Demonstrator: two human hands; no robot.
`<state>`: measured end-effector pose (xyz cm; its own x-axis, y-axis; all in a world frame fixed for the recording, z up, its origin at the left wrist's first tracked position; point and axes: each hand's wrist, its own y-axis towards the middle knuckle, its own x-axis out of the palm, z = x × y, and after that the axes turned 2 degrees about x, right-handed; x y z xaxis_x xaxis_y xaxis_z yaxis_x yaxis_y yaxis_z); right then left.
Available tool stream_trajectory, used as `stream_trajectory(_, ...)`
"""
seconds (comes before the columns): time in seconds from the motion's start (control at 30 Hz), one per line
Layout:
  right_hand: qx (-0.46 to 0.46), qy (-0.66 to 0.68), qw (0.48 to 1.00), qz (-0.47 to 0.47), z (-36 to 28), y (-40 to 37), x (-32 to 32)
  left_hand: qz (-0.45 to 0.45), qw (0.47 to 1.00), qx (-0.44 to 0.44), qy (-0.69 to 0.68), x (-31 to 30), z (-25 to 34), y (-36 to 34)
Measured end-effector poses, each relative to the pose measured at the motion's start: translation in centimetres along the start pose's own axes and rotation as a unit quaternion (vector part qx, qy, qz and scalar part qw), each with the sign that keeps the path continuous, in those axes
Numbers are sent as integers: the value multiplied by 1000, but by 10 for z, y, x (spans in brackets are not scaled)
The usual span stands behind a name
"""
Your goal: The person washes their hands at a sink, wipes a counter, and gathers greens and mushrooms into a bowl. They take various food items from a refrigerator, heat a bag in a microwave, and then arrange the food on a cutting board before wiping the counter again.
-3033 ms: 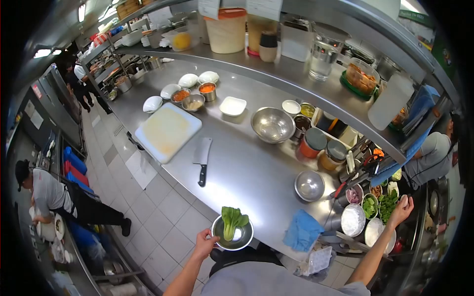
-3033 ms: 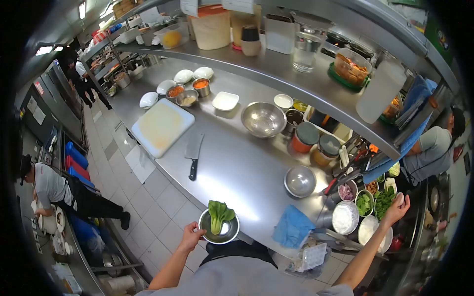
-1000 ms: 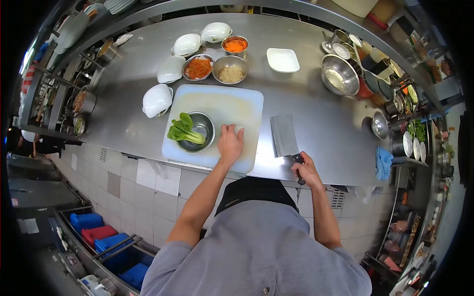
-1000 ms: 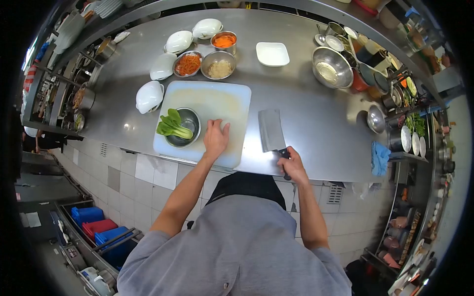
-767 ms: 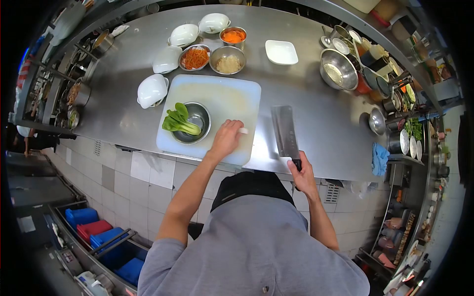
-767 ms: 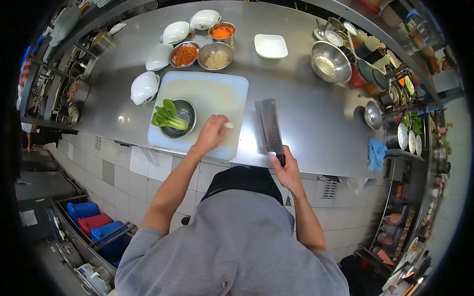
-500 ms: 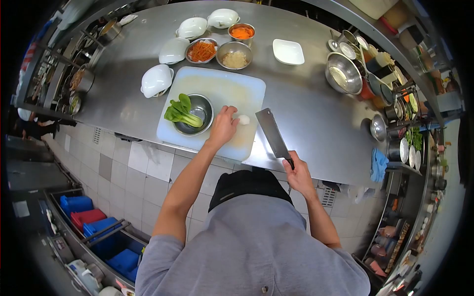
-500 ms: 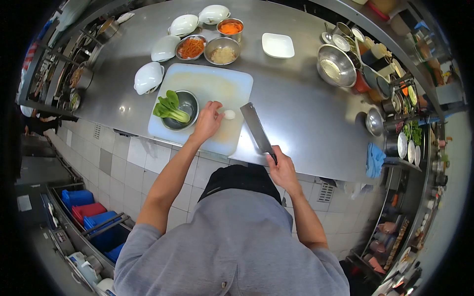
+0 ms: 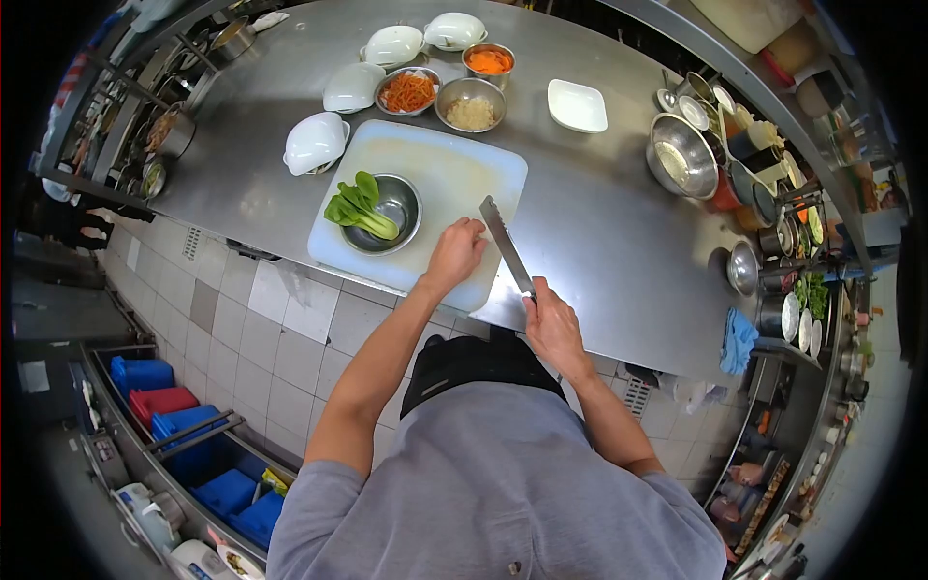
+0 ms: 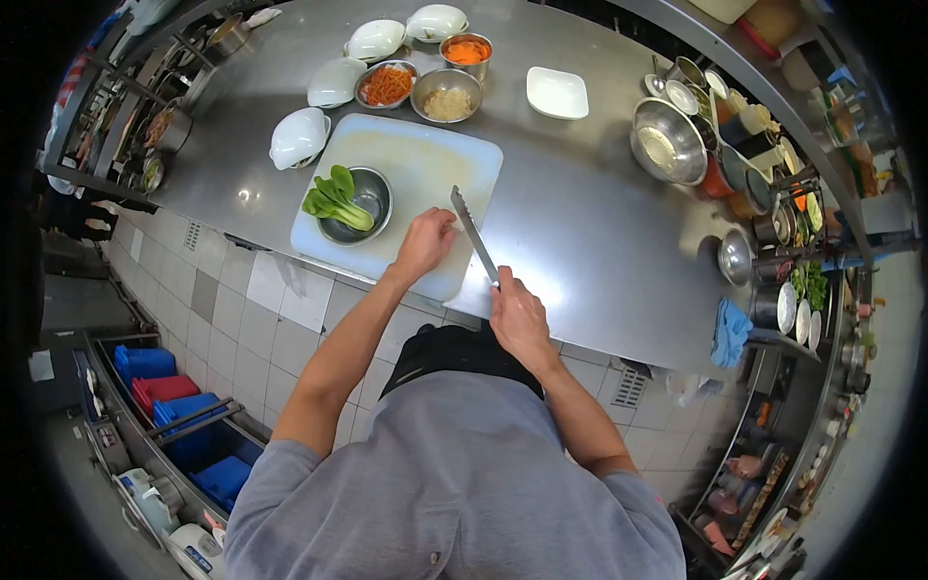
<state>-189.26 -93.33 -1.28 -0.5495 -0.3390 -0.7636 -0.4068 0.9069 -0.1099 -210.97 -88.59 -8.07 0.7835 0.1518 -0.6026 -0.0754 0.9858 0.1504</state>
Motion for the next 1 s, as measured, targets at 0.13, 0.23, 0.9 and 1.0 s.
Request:
stream_trajectory(0.13,-2,-12,1000,-3,-7,2,4,-12,1000,24,2,1,0,4)
stream_trajectory(0.23,10,-18,1000,-12,-9,2,8,-29,999,24,27,0,3,8)
stream_trajectory(0.9,51,161,984,62,33,15,-19,38,990,8,135,3,13,-3)
stream_trajectory(1.0,152,359,921,-17,76,22,-19,33,972,54,227,12,20,10)
